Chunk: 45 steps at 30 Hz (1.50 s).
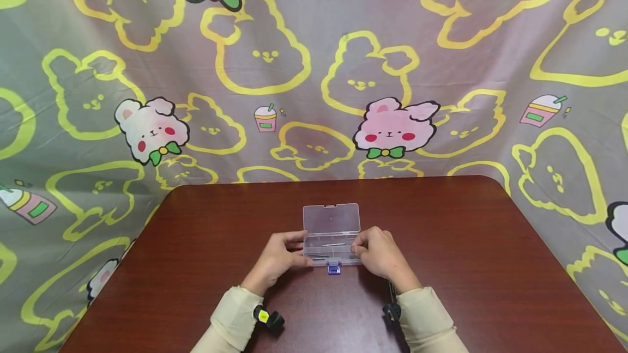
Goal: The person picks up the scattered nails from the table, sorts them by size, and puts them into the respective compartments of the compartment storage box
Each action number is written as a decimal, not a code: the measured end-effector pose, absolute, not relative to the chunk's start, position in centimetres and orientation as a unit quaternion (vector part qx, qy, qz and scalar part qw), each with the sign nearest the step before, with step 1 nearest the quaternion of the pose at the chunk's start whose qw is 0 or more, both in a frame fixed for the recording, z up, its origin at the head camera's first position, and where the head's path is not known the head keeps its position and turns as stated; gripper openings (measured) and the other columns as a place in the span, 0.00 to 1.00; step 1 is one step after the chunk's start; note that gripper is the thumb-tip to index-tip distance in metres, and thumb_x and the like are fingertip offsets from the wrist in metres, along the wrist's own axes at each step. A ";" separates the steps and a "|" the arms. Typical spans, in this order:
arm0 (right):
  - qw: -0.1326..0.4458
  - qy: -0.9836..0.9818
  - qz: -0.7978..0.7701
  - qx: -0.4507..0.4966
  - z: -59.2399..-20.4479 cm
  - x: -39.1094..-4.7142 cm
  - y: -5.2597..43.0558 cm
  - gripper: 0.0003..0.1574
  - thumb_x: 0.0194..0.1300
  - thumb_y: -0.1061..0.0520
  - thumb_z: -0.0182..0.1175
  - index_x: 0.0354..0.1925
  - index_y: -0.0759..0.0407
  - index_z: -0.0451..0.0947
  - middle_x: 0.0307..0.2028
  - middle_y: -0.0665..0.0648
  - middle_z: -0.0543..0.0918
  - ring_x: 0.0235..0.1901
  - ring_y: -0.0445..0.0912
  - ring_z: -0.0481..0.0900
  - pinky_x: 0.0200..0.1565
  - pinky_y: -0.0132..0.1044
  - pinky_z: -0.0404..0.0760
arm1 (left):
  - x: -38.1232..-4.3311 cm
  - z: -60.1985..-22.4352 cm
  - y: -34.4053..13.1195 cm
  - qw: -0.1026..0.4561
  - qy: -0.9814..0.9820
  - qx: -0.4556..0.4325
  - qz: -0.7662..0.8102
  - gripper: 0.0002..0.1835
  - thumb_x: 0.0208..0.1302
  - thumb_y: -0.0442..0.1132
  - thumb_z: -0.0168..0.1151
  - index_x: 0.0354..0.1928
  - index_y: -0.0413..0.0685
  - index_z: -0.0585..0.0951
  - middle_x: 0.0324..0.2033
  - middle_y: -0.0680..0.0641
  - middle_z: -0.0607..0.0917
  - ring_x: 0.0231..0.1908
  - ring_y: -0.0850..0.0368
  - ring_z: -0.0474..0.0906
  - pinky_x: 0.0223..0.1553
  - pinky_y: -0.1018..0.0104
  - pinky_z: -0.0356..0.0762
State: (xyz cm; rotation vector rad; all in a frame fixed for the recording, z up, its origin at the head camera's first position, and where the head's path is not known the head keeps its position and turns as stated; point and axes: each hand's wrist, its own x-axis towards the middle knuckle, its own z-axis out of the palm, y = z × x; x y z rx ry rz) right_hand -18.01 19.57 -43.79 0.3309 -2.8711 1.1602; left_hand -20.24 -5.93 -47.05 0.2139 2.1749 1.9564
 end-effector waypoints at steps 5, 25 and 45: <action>0.016 -0.921 0.374 0.109 -43.9 -17.9 19.7 0.12 0.60 0.68 0.67 0.24 0.54 0.84 0.19 0.44 0.77 0.25 0.42 0.72 0.33 0.39 0.72 | -20.2 -47.0 -5.9 0.103 0.733 0.074 0.668 0.42 0.35 0.14 0.75 0.62 0.28 0.76 0.46 0.31 0.84 0.44 0.41 0.83 0.37 0.64 0.84; -0.002 -0.921 0.377 0.095 -43.3 -16.1 22.9 0.08 0.63 0.64 0.68 0.27 0.55 0.85 0.23 0.46 0.80 0.25 0.42 0.72 0.29 0.37 0.72 | -20.3 -47.4 -5.9 0.105 0.743 0.070 0.657 0.42 0.35 0.15 0.75 0.62 0.29 0.77 0.44 0.35 0.84 0.42 0.46 0.84 0.36 0.64 0.84; -0.011 -0.933 0.346 0.095 -44.2 -14.0 26.7 0.08 0.60 0.61 0.71 0.26 0.51 0.85 0.24 0.43 0.81 0.26 0.40 0.73 0.31 0.38 0.72 | -20.2 -47.6 -5.9 0.107 0.742 0.066 0.658 0.42 0.35 0.15 0.75 0.62 0.28 0.77 0.44 0.34 0.84 0.42 0.46 0.84 0.36 0.64 0.84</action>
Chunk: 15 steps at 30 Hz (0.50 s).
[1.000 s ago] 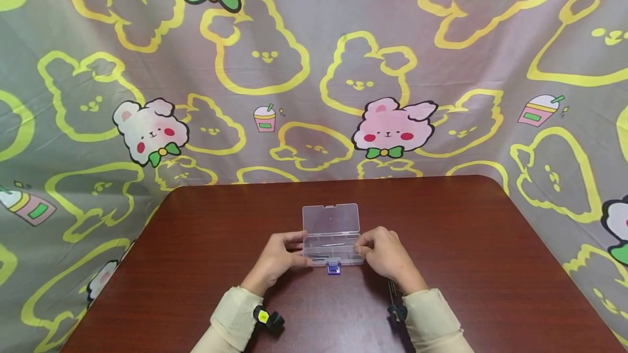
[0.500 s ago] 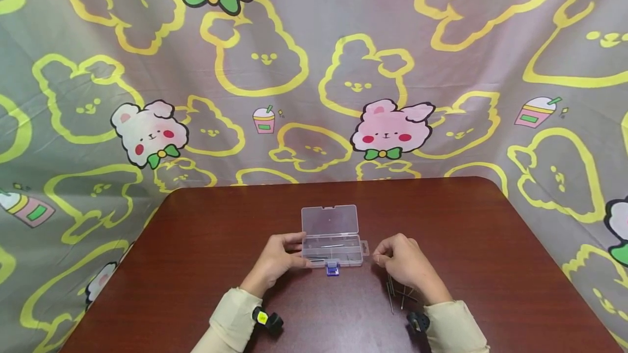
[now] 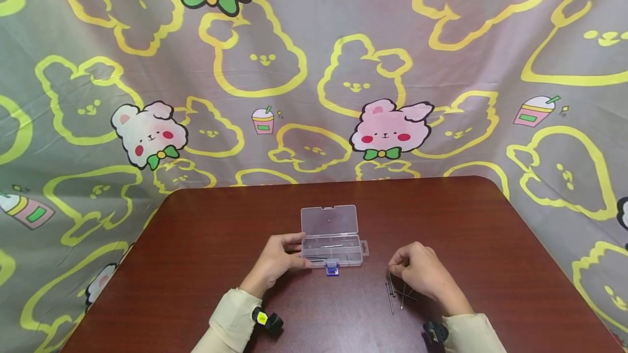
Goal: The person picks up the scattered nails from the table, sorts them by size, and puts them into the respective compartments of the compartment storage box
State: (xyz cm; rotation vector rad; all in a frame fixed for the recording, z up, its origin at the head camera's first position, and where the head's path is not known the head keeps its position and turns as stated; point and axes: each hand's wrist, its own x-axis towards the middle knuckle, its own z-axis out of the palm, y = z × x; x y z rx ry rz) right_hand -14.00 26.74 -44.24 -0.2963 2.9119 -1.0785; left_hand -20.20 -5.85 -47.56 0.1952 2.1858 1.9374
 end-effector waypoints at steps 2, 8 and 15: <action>0.018 0.933 -0.347 -0.087 -44.2 -13.8 26.9 0.08 0.59 0.61 0.71 0.26 0.51 0.85 0.23 0.43 0.81 0.26 0.40 0.73 0.31 0.38 0.72 | -20.2 -47.6 -5.8 0.105 0.742 0.066 0.658 0.42 0.35 0.15 0.75 0.62 0.29 0.77 0.44 0.34 0.84 0.41 0.46 0.84 0.36 0.64 0.84; 0.046 0.934 -0.348 -0.070 -44.4 -12.9 28.1 0.07 0.60 0.62 0.71 0.27 0.51 0.85 0.23 0.44 0.82 0.26 0.41 0.74 0.29 0.37 0.73 | -20.0 -47.8 -5.8 0.113 0.740 0.068 0.660 0.42 0.37 0.15 0.76 0.62 0.29 0.76 0.45 0.34 0.84 0.42 0.46 0.84 0.37 0.64 0.84; 0.063 0.928 -0.360 -0.077 -44.6 -12.4 29.3 0.05 0.60 0.61 0.71 0.29 0.52 0.85 0.24 0.46 0.82 0.25 0.40 0.75 0.29 0.35 0.74 | -20.1 -47.6 -6.0 0.109 0.739 0.070 0.661 0.42 0.36 0.15 0.75 0.62 0.28 0.76 0.45 0.33 0.84 0.43 0.45 0.83 0.36 0.65 0.84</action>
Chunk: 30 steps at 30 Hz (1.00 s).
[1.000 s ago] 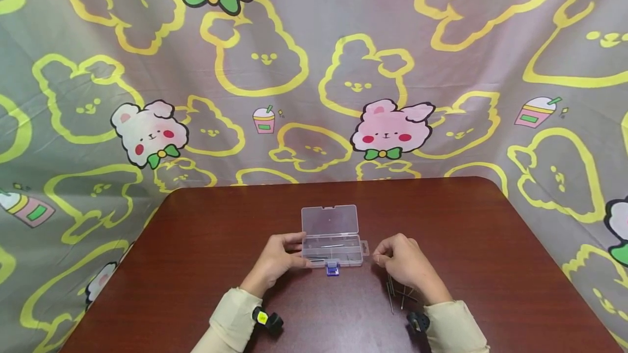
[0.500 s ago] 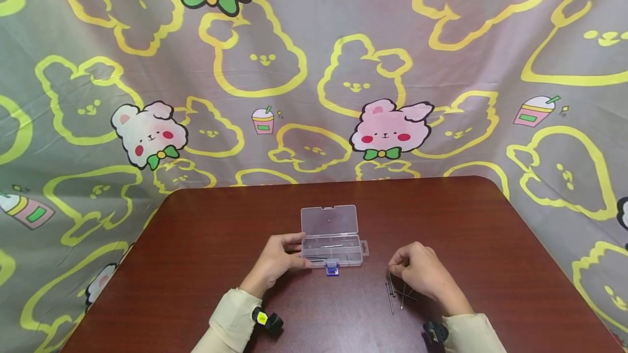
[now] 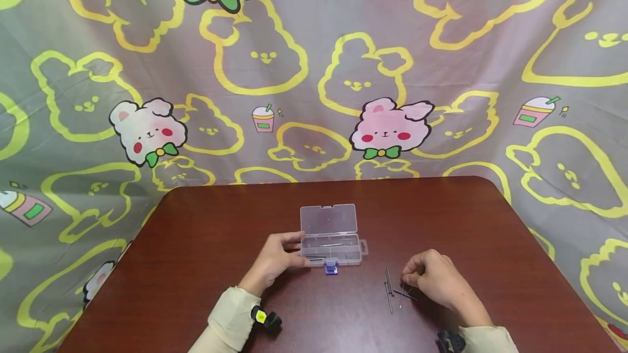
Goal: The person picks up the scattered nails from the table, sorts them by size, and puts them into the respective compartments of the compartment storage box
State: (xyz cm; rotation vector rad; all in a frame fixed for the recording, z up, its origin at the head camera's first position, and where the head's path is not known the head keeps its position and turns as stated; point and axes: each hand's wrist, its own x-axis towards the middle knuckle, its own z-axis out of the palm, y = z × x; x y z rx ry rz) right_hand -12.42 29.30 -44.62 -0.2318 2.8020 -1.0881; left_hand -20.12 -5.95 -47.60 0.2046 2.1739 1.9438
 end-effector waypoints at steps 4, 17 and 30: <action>0.068 0.926 -0.361 -0.088 -44.8 -12.1 29.7 0.05 0.60 0.60 0.71 0.29 0.52 0.86 0.25 0.45 0.83 0.27 0.38 0.76 0.30 0.35 0.75 | -20.0 -47.5 -6.0 0.112 0.744 0.068 0.655 0.42 0.37 0.16 0.77 0.62 0.29 0.76 0.45 0.34 0.84 0.43 0.46 0.83 0.36 0.64 0.84; 0.064 0.931 -0.345 -0.104 -45.8 -11.9 30.5 0.13 0.44 0.61 0.79 0.26 0.50 0.84 0.21 0.43 0.81 0.24 0.36 0.72 0.27 0.33 0.71 | -20.2 -47.6 -6.0 0.110 0.741 0.065 0.659 0.42 0.36 0.15 0.76 0.62 0.28 0.76 0.44 0.34 0.84 0.42 0.46 0.83 0.36 0.64 0.84; 0.054 0.960 -0.215 -0.173 -45.7 -11.6 29.0 0.21 0.48 0.74 0.61 0.22 0.48 0.69 0.20 0.42 0.67 0.24 0.37 0.64 0.27 0.34 0.66 | -20.1 -47.4 -6.0 0.105 0.736 0.071 0.665 0.43 0.35 0.15 0.75 0.62 0.28 0.76 0.45 0.33 0.84 0.43 0.44 0.83 0.36 0.65 0.84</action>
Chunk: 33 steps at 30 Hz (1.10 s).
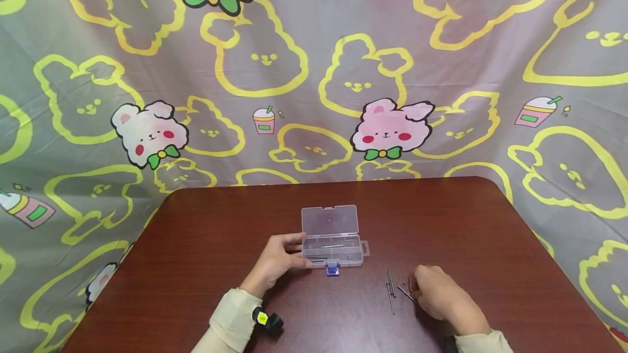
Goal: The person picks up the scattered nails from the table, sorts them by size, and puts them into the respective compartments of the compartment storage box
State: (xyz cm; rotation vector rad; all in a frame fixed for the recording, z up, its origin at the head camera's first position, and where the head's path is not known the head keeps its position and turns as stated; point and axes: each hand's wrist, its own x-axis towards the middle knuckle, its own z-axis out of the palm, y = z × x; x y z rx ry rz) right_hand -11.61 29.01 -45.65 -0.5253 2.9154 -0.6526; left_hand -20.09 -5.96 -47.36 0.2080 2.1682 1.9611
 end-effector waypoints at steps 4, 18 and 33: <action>0.032 0.962 -0.192 -0.191 -45.8 -11.3 28.9 0.21 0.50 0.73 0.63 0.22 0.49 0.67 0.21 0.42 0.65 0.25 0.37 0.63 0.27 0.34 0.66 | -20.0 -47.3 -6.0 0.104 0.735 0.074 0.666 0.43 0.35 0.15 0.75 0.62 0.28 0.76 0.46 0.32 0.83 0.44 0.43 0.82 0.36 0.65 0.84; 0.011 0.963 -0.229 -0.143 -44.9 -11.1 28.9 0.18 0.54 0.69 0.68 0.25 0.48 0.72 0.21 0.41 0.71 0.23 0.36 0.66 0.26 0.34 0.69 | -20.3 -47.5 -6.0 0.106 0.747 0.067 0.653 0.42 0.36 0.16 0.76 0.62 0.30 0.77 0.45 0.35 0.83 0.42 0.47 0.82 0.36 0.65 0.84; -0.031 0.955 -0.271 -0.118 -43.6 -11.9 28.9 0.13 0.58 0.68 0.67 0.30 0.50 0.79 0.25 0.42 0.78 0.25 0.37 0.71 0.28 0.34 0.72 | -20.3 -47.6 -6.0 0.101 0.749 0.069 0.652 0.42 0.36 0.16 0.76 0.62 0.30 0.77 0.44 0.36 0.84 0.42 0.47 0.82 0.36 0.66 0.83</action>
